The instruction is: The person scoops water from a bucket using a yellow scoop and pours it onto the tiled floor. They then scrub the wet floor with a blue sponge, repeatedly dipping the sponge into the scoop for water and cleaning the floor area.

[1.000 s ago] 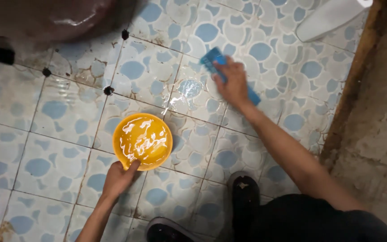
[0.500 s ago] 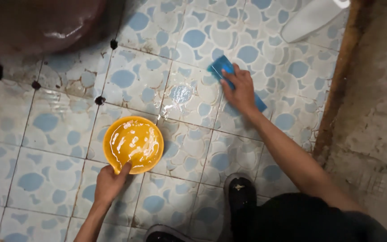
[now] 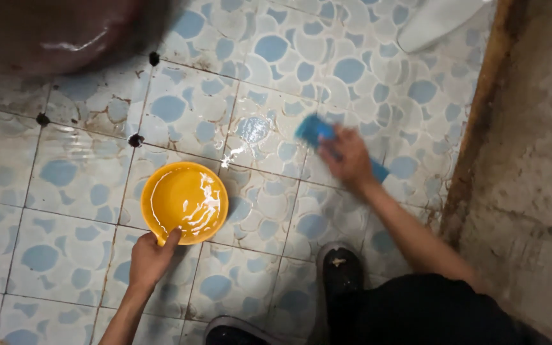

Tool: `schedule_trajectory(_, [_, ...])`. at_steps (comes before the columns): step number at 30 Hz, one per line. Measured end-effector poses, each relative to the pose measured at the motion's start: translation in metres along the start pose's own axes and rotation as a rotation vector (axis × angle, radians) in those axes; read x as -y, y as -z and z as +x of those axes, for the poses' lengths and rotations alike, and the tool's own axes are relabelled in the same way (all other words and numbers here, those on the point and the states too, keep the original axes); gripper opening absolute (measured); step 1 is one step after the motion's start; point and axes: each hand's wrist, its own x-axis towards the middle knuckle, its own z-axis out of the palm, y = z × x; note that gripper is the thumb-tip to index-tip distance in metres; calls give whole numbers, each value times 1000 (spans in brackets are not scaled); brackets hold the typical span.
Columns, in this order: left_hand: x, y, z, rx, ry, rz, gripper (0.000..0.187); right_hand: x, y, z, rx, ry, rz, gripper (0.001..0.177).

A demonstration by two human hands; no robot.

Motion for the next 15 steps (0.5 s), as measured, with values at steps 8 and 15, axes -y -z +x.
schedule_trajectory(8, [-6,1,-4,-5,-8,-11,59,-42,-27,43,-132,13,-75,31])
schedule_trajectory(15, [-10,2,-6,5,38,-21,62,18,-16,-26,16,451,39,45])
